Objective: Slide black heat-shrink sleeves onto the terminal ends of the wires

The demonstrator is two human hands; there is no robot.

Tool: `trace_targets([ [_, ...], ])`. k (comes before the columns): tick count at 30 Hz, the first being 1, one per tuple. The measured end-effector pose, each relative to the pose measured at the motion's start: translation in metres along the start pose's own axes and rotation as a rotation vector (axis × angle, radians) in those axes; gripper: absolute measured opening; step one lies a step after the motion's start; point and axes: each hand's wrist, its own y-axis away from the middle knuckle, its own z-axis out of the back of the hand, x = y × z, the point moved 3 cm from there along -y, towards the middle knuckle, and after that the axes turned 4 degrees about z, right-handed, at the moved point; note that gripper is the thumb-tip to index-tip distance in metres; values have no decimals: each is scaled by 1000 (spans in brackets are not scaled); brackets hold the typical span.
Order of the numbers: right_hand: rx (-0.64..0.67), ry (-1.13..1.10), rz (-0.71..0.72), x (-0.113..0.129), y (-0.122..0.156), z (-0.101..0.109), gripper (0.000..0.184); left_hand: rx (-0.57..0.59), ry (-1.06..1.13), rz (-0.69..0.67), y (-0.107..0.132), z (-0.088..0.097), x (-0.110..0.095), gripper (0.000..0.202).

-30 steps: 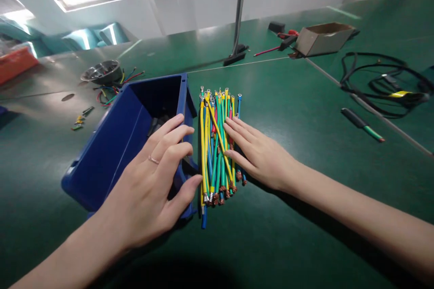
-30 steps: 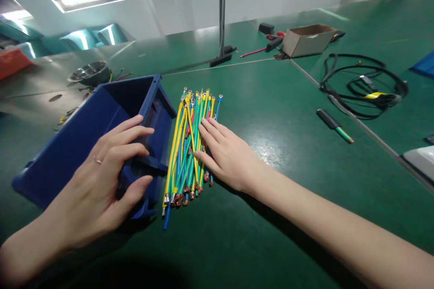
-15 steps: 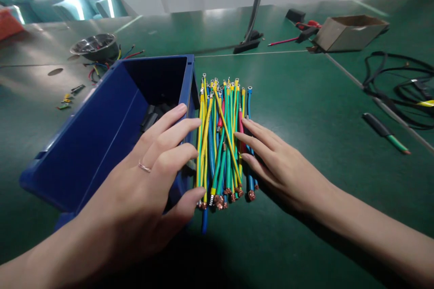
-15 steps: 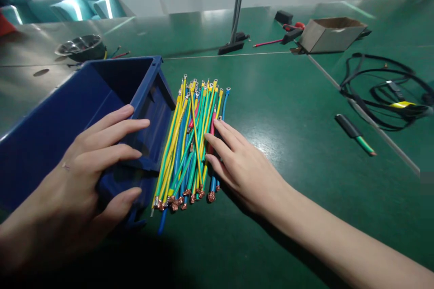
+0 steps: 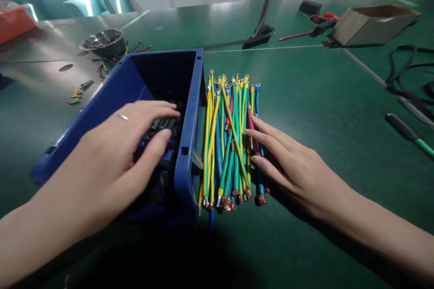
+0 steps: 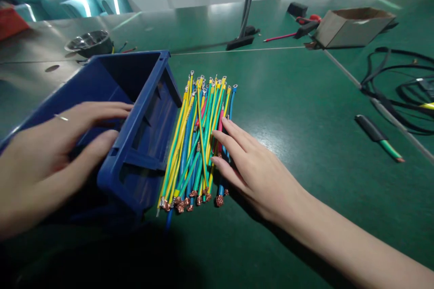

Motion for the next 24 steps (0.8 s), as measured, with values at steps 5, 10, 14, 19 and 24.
trace_targets([
  [5,-24,-42,-24,-2,-1,1,43,286,-124,-52,-4,-23,0,53],
  [10,-17,-34,26,-1,-3,-3,39,304,-214,31,-12,-24,9,60],
  [14,-19,-25,42,0,-4,-4,40,340,-197,19,-10,-28,17,53],
  [19,-5,9,60,1,-5,-3,43,332,-159,53,-4,-32,19,51],
  [24,-10,9,73,1,-5,-3,44,346,-166,93,-3,-31,18,53],
])
